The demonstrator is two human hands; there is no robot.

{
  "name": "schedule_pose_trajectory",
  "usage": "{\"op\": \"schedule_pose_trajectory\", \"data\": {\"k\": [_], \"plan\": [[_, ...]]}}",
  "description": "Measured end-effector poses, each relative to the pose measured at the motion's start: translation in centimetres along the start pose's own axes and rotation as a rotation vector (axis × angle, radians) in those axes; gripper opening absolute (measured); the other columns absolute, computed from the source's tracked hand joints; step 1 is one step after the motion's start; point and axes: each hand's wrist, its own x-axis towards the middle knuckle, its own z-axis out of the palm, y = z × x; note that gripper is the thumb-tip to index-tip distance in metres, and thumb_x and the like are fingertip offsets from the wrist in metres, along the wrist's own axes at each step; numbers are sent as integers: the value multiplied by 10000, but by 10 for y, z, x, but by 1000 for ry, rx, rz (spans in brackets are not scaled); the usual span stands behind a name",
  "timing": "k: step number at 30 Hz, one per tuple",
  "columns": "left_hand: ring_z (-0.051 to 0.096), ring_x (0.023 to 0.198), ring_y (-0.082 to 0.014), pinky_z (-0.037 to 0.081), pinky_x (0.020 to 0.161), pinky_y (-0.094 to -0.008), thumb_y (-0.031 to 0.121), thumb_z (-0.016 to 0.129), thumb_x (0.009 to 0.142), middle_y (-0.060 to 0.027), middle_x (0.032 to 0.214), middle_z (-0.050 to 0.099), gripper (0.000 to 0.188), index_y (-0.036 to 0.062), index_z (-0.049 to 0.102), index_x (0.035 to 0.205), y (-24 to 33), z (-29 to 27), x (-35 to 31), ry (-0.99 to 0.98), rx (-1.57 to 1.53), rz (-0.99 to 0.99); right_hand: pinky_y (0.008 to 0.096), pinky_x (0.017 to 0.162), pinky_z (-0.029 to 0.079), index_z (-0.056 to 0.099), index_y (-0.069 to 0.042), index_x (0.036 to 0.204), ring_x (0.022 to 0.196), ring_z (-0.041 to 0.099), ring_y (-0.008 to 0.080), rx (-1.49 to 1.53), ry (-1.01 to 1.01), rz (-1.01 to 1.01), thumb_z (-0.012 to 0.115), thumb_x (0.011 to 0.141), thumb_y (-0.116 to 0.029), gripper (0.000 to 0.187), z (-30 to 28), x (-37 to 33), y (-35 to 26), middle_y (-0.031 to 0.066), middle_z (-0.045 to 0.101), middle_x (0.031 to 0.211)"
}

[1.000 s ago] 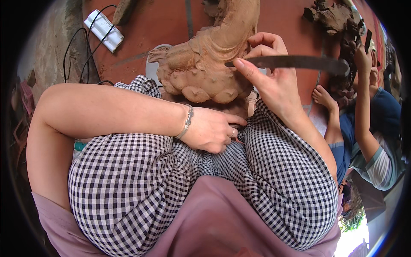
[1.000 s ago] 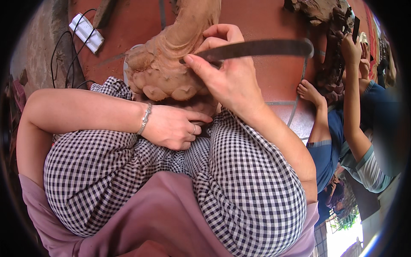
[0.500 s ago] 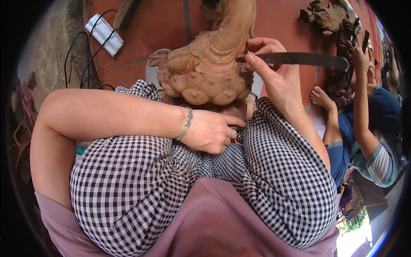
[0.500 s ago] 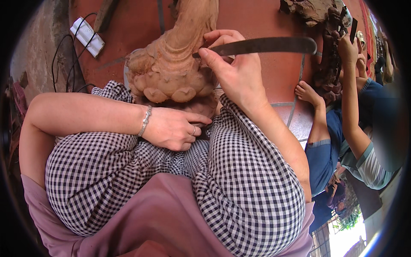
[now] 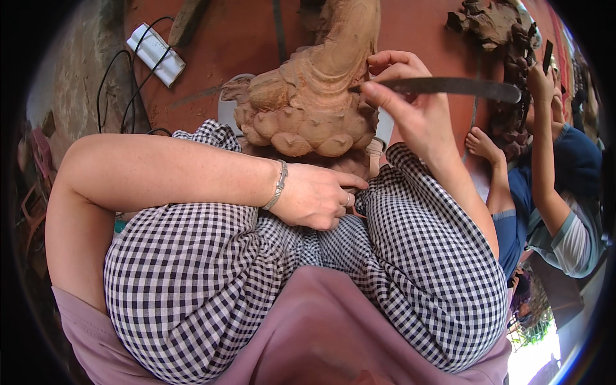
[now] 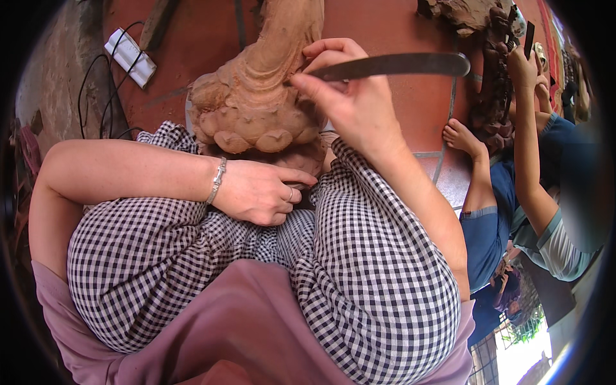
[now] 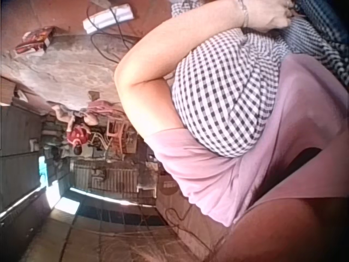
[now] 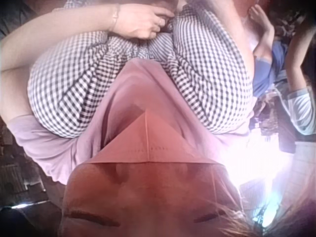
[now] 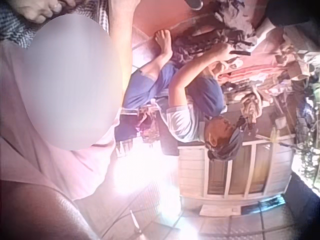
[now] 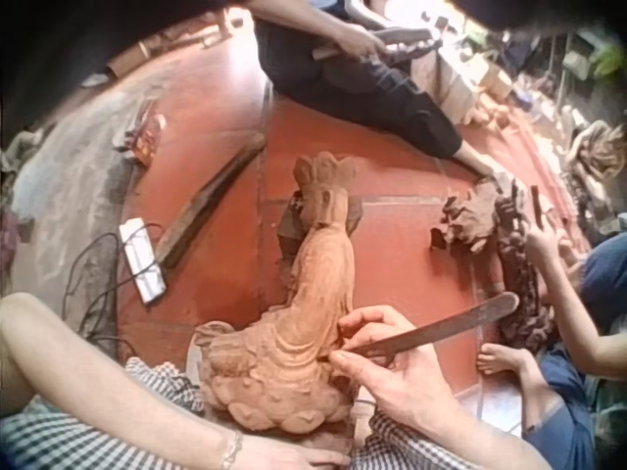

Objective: The person carves a wooden sculpture using a curved metal tool, shaping and smoothing the surface while seated on the floor. They rotate the piece to access different areas and continue refining details throughout the clip.

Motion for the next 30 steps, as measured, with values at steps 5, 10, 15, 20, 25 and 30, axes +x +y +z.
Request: {"op": "schedule_pose_trajectory", "data": {"k": [5,10,15,20,25,30], "plan": [[637,871,-215,359,1190,-539,178,608,752,-31,703,640,144,74,693,701,0,1,0,0,7,-1,281,841,541,717,27,968,944,660,150,195,123,95,770,900,-129,178,-3,0,4,92,636,1206],[634,866,-217,360,1188,-540,180,606,754,-31,700,634,146,74,693,701,0,2,-1,16,11,-3,242,789,518,722,7,921,954,637,115,-55,96,-4,768,897,-117,135,-7,2,6,68,669,1133],[638,872,-222,365,1184,-537,179,602,764,-30,712,640,148,76,697,716,0,3,-2,2,16,10,271,794,517,714,3,878,935,644,133,-46,128,-67,777,880,-129,146,8,1,-5,78,661,1139],[648,895,-225,354,1189,-536,179,596,786,-32,733,654,160,77,707,734,1,1,0,-47,35,5,330,818,523,697,4,815,951,666,208,-291,136,-159,791,841,-142,176,23,3,-10,105,648,1124],[652,906,-228,352,1189,-539,189,594,790,-33,743,663,170,79,715,742,2,2,0,-56,46,2,339,825,529,674,12,785,990,663,229,-89,110,20,778,842,-129,185,20,6,-11,127,637,1175],[652,905,-229,355,1186,-540,191,593,789,-33,747,667,177,76,721,746,0,-1,1,-59,41,12,374,912,515,671,13,791,1112,630,264,-304,179,-221,769,847,-127,179,23,3,-11,143,602,1256]]}}
